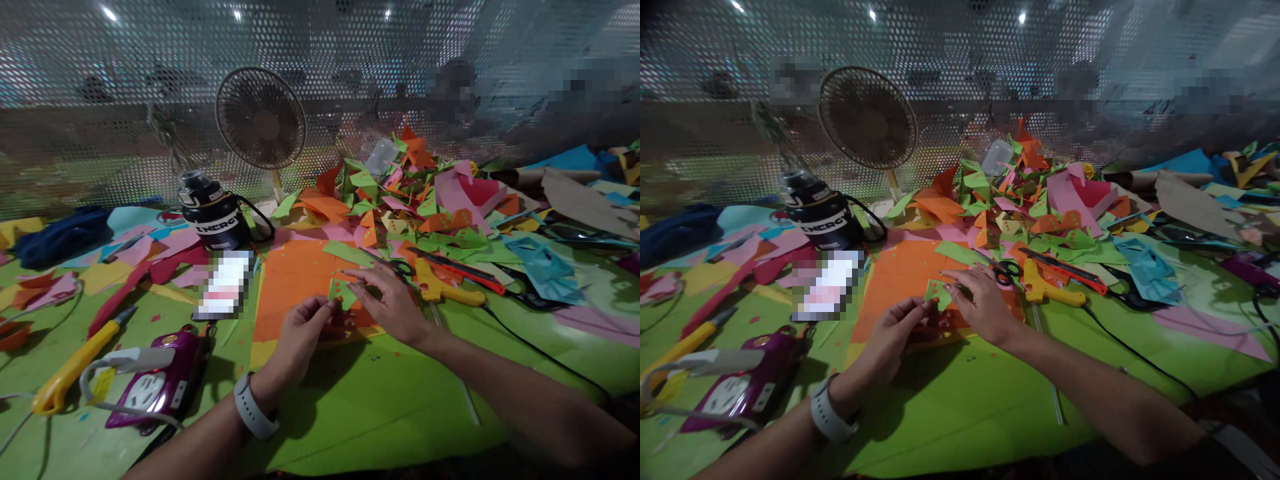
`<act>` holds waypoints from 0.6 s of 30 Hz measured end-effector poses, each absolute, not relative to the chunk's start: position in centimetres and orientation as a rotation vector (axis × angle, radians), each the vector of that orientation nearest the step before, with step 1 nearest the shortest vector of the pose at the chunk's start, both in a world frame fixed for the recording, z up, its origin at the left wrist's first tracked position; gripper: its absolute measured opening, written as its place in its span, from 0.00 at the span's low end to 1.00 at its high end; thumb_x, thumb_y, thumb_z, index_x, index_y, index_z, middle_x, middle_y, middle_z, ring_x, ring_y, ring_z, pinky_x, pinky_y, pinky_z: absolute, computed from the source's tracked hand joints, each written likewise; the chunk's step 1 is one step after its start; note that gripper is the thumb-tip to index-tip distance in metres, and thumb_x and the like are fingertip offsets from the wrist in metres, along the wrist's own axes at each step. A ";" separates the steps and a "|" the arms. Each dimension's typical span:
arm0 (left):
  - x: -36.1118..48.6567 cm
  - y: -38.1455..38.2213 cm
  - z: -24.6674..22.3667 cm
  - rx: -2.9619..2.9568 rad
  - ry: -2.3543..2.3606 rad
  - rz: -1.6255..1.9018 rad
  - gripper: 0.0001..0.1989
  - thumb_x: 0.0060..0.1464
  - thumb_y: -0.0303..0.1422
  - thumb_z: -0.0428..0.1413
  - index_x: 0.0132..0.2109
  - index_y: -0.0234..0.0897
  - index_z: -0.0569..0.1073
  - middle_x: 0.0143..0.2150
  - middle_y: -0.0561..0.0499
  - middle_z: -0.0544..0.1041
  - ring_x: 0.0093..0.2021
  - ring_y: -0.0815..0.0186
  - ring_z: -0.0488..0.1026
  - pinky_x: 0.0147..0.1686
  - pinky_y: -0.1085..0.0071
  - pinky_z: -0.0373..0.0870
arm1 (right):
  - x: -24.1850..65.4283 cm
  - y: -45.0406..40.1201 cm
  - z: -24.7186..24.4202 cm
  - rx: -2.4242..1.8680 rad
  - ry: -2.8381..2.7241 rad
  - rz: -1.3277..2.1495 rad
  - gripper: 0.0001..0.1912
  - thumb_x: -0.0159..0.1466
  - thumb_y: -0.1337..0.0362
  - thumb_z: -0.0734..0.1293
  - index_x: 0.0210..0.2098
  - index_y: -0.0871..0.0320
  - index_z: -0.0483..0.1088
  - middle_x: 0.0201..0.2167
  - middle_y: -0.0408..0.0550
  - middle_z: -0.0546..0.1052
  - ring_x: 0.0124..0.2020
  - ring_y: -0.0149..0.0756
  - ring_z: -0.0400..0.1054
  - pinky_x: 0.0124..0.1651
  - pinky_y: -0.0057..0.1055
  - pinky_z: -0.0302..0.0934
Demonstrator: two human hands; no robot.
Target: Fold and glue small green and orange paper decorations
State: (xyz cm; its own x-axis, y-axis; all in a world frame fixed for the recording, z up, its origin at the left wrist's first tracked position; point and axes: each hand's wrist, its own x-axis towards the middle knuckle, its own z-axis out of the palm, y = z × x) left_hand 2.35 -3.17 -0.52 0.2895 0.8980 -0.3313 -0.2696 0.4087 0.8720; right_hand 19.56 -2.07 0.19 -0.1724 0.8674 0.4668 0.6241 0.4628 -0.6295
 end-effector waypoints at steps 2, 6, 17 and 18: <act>2.3 -3.2 -0.5 0.770 0.940 0.909 0.11 0.44 0.37 0.65 0.32 0.36 0.74 0.30 0.49 0.81 0.29 0.64 0.78 0.29 0.71 0.73 | 19.6 -2.1 0.2 -1.237 -1.878 0.367 0.13 0.66 0.63 0.62 0.47 0.53 0.73 0.43 0.48 0.80 0.46 0.40 0.73 0.61 0.48 0.53; 2.2 -3.2 -0.5 0.758 0.899 0.900 0.12 0.43 0.35 0.67 0.32 0.35 0.74 0.31 0.49 0.81 0.30 0.65 0.78 0.32 0.71 0.74 | 19.6 -2.0 0.2 -1.215 -1.848 0.390 0.12 0.65 0.63 0.63 0.46 0.52 0.74 0.41 0.48 0.80 0.44 0.40 0.73 0.59 0.48 0.55; 2.4 -3.1 -0.7 0.790 0.893 0.956 0.15 0.38 0.34 0.70 0.32 0.34 0.75 0.29 0.53 0.78 0.29 0.70 0.75 0.34 0.73 0.74 | 19.6 -2.2 0.3 -1.241 -1.704 0.673 0.13 0.64 0.61 0.64 0.46 0.57 0.74 0.39 0.49 0.78 0.41 0.36 0.71 0.48 0.38 0.65; 2.4 -3.1 -0.6 0.790 0.896 0.958 0.15 0.37 0.34 0.70 0.31 0.33 0.75 0.29 0.53 0.78 0.29 0.70 0.75 0.34 0.73 0.74 | 19.5 -2.2 0.3 -1.239 -1.713 0.667 0.13 0.64 0.61 0.64 0.46 0.56 0.74 0.40 0.49 0.78 0.41 0.37 0.71 0.48 0.38 0.65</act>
